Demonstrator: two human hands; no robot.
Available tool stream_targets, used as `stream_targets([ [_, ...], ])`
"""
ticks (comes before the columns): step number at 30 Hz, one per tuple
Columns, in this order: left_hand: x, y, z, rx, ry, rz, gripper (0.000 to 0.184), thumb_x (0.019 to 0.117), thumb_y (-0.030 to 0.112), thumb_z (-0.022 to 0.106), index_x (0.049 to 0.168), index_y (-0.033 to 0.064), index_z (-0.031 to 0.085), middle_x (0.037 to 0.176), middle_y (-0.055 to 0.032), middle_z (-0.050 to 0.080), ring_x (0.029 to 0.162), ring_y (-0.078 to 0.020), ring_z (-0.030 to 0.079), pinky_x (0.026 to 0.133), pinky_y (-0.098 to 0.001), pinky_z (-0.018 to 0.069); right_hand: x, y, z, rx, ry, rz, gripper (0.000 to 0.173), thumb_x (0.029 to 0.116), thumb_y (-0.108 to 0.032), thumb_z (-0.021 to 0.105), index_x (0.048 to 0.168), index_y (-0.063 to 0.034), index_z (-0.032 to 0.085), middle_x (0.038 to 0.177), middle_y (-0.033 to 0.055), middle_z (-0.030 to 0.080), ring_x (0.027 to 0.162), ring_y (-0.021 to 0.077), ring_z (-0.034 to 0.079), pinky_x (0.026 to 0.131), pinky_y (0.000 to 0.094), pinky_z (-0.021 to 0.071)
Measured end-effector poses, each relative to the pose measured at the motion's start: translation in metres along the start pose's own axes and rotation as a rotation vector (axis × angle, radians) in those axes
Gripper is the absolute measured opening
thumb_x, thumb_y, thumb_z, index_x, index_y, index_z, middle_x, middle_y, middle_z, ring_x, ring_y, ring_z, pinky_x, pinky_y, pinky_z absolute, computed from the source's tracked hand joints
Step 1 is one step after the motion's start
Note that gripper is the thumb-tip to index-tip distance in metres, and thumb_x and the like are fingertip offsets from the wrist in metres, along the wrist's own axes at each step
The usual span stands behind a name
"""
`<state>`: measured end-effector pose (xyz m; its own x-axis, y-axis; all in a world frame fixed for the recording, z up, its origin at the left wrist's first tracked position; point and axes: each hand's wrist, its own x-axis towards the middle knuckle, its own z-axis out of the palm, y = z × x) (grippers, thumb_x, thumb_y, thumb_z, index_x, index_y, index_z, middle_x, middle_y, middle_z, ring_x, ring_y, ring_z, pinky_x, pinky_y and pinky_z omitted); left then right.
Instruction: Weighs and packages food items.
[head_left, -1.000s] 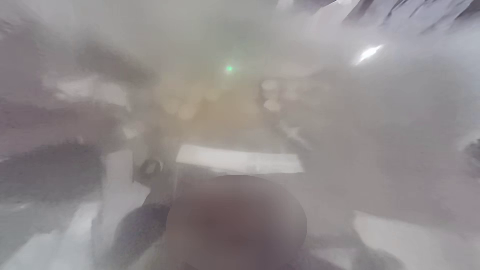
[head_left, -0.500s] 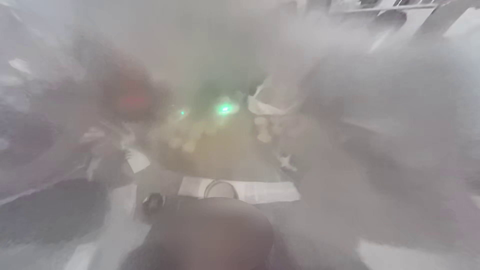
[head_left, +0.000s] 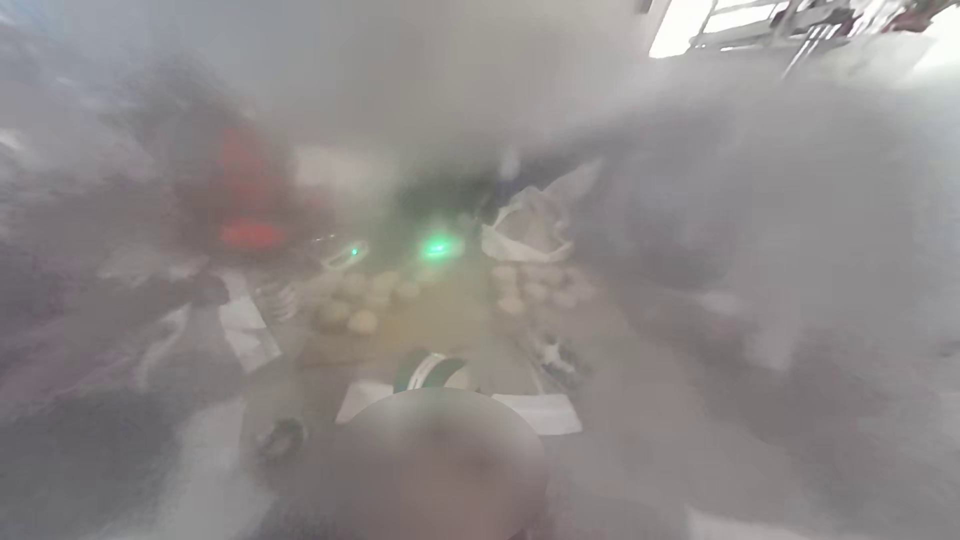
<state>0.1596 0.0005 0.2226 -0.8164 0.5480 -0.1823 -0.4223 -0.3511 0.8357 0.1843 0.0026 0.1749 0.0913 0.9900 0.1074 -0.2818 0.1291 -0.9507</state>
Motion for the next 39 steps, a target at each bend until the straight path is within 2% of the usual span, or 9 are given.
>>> stream_targets([
  [4,-0.009,-0.021,-0.017,-0.060,-0.152,0.058,0.023,0.0804,-0.013,0.071,0.099,-0.0017,0.065,0.088,-0.0023,0.074,0.084,-0.0096,0.073,0.080,-0.0286,0.0623,0.027,-0.001,-0.002,0.282,0.078,0.079,0.022,0.0859,0.009,0.059,0.104,-0.0034,0.059,0.079,-0.0060,0.067,0.069,0.0008,0.066,0.067,0.0190,0.0591],
  [8,-0.016,-0.020,-0.013,0.025,-0.124,0.068,0.022,0.0826,-0.010,0.070,0.103,-0.0028,0.065,0.090,0.0003,0.074,0.086,-0.0056,0.072,0.083,-0.0250,0.0603,0.043,-0.011,-0.002,0.192,0.211,-0.158,0.018,0.0824,0.010,0.068,0.074,-0.0049,0.061,0.065,-0.0041,0.066,0.056,0.0003,0.063,0.057,0.0157,0.0559],
  [13,-0.004,-0.015,-0.013,-0.020,-0.103,0.032,0.017,0.0890,-0.008,0.067,0.105,0.0000,0.066,0.090,0.0020,0.075,0.086,-0.0053,0.072,0.082,-0.0255,0.0612,0.020,-0.012,-0.015,-0.863,0.036,-0.647,0.022,0.0941,-0.008,0.062,0.110,-0.0005,0.076,0.100,0.0172,0.072,0.089,0.0262,0.072,0.078,0.0366,0.0598],
  [16,0.005,-0.007,-0.019,0.037,-0.086,-0.015,0.014,0.0884,-0.010,0.067,0.100,-0.0030,0.065,0.087,0.0001,0.074,0.083,-0.0056,0.071,0.080,-0.0244,0.0602,0.035,-0.017,-0.015,-0.756,-0.064,-0.542,0.019,0.0922,-0.005,0.064,0.105,0.0048,0.075,0.094,0.0186,0.073,0.083,0.0262,0.072,0.075,0.0389,0.0600],
  [21,0.001,0.001,-0.022,0.100,-0.118,-0.044,0.014,0.0874,-0.008,0.068,0.100,-0.0020,0.067,0.086,0.0013,0.074,0.083,-0.0044,0.072,0.081,-0.0243,0.0606,0.070,-0.031,-0.014,-0.435,-0.142,-0.450,0.019,0.0854,-0.007,0.073,0.100,0.0052,0.075,0.091,0.0115,0.073,0.074,0.0054,0.068,0.065,0.0178,0.0554],
  [26,0.005,0.004,-0.028,0.112,-0.162,-0.066,0.013,0.0871,-0.007,0.069,0.099,-0.0011,0.068,0.085,0.0012,0.074,0.083,-0.0050,0.071,0.082,-0.0251,0.0602,0.065,-0.031,-0.006,-0.784,-0.068,-0.887,0.012,0.0823,-0.010,0.072,0.084,0.0011,0.075,0.090,0.0184,0.073,0.081,0.0275,0.073,0.074,0.0330,0.0604],
  [32,0.004,0.009,-0.029,0.059,-0.165,-0.109,0.014,0.0869,-0.010,0.067,0.098,-0.0007,0.067,0.085,-0.0002,0.074,0.081,-0.0078,0.072,0.080,-0.0284,0.0613,0.065,-0.032,-0.009,-0.617,-0.119,-0.647,0.026,0.0862,-0.016,0.073,0.104,0.0027,0.075,0.086,0.0097,0.074,0.073,0.0101,0.070,0.065,0.0226,0.0582],
  [36,0.001,0.014,-0.030,0.128,-0.228,-0.109,0.015,0.0870,-0.009,0.068,0.098,0.0009,0.068,0.084,0.0030,0.074,0.082,-0.0038,0.071,0.081,-0.0240,0.0598,0.066,-0.031,-0.008,-0.755,0.011,-0.845,0.011,0.0778,-0.013,0.073,0.079,-0.0013,0.073,0.078,0.0117,0.071,0.066,0.0173,0.068,0.061,0.0266,0.0557],
  [39,0.002,0.013,-0.035,0.149,-0.260,-0.138,0.010,0.0942,-0.003,0.064,0.103,0.0016,0.064,0.087,0.0018,0.073,0.082,-0.0060,0.071,0.079,-0.0270,0.0611,0.050,-0.037,-0.008,-0.955,-0.109,-0.933,0.018,0.0771,0.000,0.067,0.092,0.0008,0.077,0.090,0.0161,0.074,0.081,0.0290,0.073,0.072,0.0379,0.0606],
])
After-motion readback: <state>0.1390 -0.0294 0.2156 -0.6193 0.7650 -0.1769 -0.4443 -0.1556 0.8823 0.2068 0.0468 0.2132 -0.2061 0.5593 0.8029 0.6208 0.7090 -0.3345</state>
